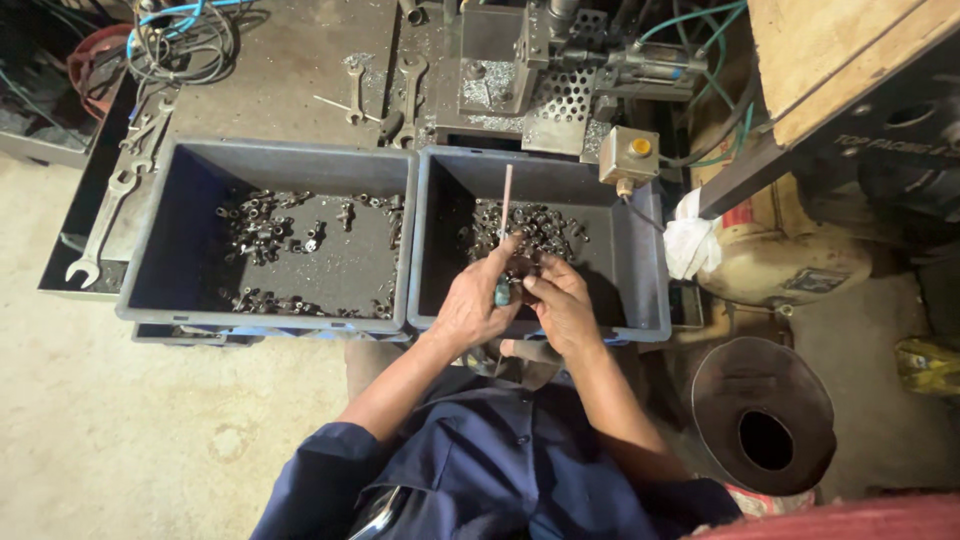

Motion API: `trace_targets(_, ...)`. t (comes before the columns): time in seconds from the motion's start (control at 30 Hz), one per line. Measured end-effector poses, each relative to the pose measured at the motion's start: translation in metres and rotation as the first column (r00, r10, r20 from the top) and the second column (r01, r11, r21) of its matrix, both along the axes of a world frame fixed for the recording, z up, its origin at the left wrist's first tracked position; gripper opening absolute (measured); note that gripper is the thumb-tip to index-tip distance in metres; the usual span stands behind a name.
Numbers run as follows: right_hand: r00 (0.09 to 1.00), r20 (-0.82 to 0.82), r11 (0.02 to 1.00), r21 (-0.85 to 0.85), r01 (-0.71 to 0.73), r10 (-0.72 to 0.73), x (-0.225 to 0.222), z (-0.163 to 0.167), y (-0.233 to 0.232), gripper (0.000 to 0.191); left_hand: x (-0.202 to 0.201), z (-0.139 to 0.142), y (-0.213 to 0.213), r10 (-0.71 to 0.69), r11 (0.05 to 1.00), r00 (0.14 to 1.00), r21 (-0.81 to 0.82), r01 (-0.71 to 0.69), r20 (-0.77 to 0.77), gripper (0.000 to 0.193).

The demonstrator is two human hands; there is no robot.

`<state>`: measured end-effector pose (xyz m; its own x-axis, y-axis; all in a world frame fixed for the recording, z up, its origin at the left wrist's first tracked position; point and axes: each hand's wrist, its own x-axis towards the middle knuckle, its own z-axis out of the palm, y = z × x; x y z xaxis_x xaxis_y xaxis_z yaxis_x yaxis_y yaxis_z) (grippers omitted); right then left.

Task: The person sorts small black metal fittings between two blue bins, using a long metal rod to move and spread the parts across the bins, and occasionally picks fittings by hand and places them into the machine above the bins.

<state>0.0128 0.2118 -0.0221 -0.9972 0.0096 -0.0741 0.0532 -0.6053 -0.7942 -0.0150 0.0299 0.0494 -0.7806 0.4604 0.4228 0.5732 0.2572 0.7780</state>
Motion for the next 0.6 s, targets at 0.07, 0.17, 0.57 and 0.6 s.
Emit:
trace_targets(0.07,0.999,0.039,0.999,0.052,0.018,-0.02,-0.002,-0.001,0.002,0.033,-0.002,0.003,0.0,0.002,1.0,1.0,0.002,-0.002,0.013,0.084)
trace_targets(0.17,0.993,0.045,0.992,0.066,0.109,-0.112,-0.001,0.0,0.019,0.032,-0.012,0.01,-0.004,0.031,0.999,1.0,-0.018,-0.031,0.002,0.088)
trace_targets(0.57,0.753,-0.279,0.614,0.446,0.651,-0.595,0.028,-0.002,0.115,0.027,-0.152,0.107,0.008,0.071,0.828,0.863,-0.453,-0.33,-0.5,0.032)
trace_targets(0.6,0.748,-0.298,0.599,0.458,0.657,-0.593,0.03,-0.006,0.115,0.025,-0.164,0.116,0.015,0.037,0.796,0.832,-0.487,-0.359,-0.553,0.029)
